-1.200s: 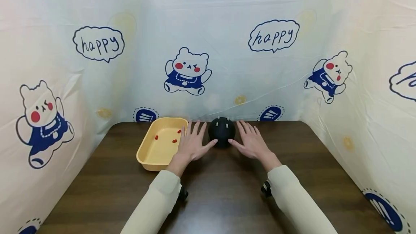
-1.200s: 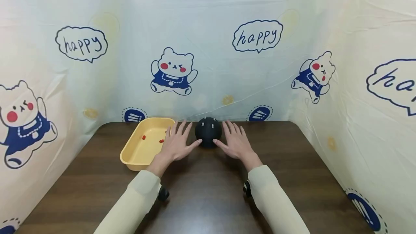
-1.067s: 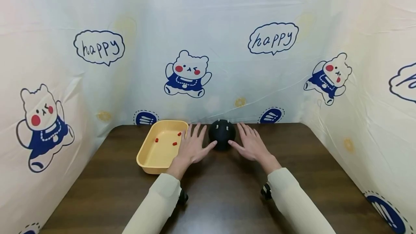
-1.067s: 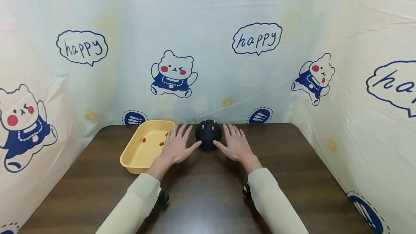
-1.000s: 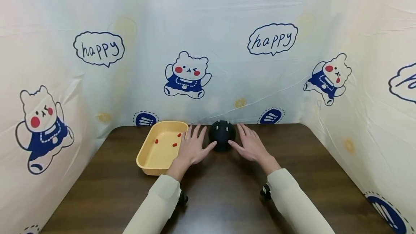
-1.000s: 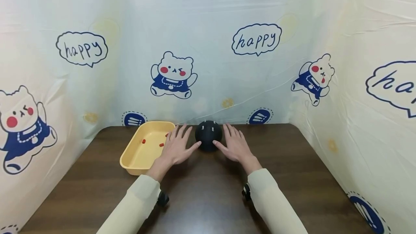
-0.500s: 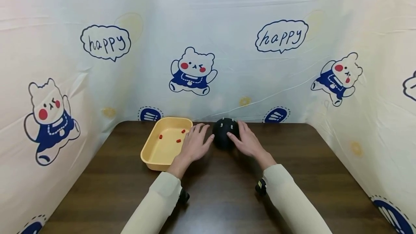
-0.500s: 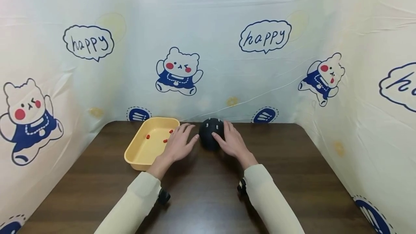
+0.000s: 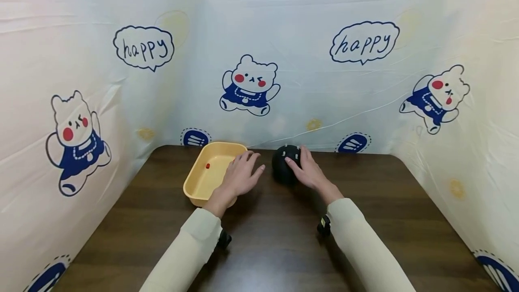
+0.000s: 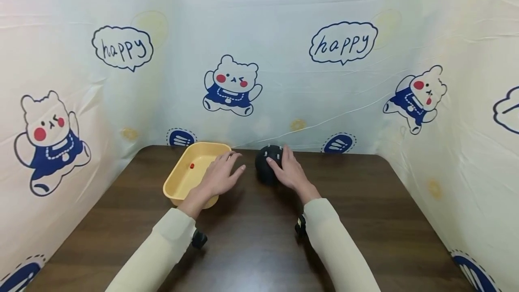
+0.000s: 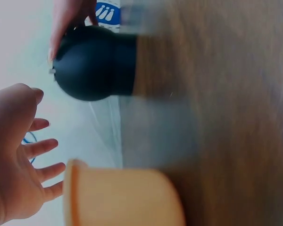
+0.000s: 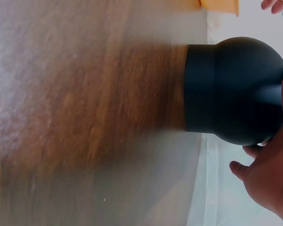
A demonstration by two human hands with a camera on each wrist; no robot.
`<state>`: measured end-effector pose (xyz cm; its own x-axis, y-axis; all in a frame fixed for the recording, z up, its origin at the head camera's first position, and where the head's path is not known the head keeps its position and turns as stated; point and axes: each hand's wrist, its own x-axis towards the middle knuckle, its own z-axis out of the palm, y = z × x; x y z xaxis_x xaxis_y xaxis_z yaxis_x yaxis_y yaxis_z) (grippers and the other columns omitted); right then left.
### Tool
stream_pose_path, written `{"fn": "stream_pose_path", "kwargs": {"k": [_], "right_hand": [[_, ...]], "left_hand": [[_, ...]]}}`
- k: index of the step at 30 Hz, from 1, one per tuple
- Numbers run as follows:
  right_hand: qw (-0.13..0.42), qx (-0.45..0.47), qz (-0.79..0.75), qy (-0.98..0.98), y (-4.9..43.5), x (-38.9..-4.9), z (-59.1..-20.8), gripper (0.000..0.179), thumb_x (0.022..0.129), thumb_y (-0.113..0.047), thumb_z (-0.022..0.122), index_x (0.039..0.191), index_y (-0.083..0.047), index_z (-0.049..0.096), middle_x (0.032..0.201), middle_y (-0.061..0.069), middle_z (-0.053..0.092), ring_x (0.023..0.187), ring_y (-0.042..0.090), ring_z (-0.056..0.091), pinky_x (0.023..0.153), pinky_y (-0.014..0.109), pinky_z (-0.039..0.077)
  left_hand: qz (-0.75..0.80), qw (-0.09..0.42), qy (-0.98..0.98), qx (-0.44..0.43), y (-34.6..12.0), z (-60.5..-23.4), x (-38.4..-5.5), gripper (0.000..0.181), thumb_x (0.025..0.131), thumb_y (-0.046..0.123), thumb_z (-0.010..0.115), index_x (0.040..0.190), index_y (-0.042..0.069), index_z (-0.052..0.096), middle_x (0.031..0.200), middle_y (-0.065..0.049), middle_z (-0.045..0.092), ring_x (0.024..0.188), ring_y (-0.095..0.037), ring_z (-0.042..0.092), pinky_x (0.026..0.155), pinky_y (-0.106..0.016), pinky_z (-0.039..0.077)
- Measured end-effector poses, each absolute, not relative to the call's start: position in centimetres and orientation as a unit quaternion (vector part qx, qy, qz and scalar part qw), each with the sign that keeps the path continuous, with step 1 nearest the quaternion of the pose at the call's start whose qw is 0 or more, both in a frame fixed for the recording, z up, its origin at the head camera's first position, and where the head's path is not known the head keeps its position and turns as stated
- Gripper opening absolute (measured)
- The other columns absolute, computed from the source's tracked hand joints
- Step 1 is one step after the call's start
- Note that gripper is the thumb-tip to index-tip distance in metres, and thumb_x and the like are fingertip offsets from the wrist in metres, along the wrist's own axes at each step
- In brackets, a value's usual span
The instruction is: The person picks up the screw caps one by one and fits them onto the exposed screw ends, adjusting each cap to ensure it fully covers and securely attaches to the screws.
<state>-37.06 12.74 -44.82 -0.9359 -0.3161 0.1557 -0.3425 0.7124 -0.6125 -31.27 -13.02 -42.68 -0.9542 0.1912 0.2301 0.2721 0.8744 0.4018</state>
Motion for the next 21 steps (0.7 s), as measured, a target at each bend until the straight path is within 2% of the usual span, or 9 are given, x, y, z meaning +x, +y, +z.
{"fn": "stream_pose_path", "kwargs": {"k": [9,14,21], "right_hand": [[0.022,0.181,0.347,-0.92,12.9,-37.7,-44.8,0.091,0.105,-0.057,0.042,0.162,-0.001,-0.001,0.169,0.025,0.004,0.155,0.04,0.014,0.122,0.056,0.02],[0.02,0.185,0.354,-0.917,12.7,-37.8,-44.8,0.091,0.106,-0.055,0.043,0.161,0.002,-0.001,0.167,0.027,0.005,0.154,0.041,0.015,0.122,0.056,0.02],[0.016,0.191,0.357,-0.914,12.4,-37.7,-44.9,0.087,0.107,-0.05,0.045,0.16,0.004,0.002,0.165,0.029,0.009,0.153,0.042,0.019,0.122,0.056,0.022]], "left_hand": [[-0.203,0.069,-0.97,-0.113,-15.9,-40.6,-32.4,0.06,0.106,0.051,0.046,0.151,0.011,0.047,0.155,-0.015,0.044,0.141,-0.038,0.042,0.114,-0.061,0.034],[-0.187,0.053,-0.974,-0.112,-17.6,-40.0,-32.9,0.061,0.107,0.051,0.043,0.152,0.011,0.047,0.156,-0.015,0.044,0.14,-0.039,0.043,0.113,-0.061,0.035],[-0.173,0.039,-0.978,-0.112,-19.1,-39.5,-33.7,0.056,0.107,0.045,0.045,0.148,0.006,0.05,0.154,-0.02,0.046,0.138,-0.041,0.046,0.113,-0.059,0.037]]}}
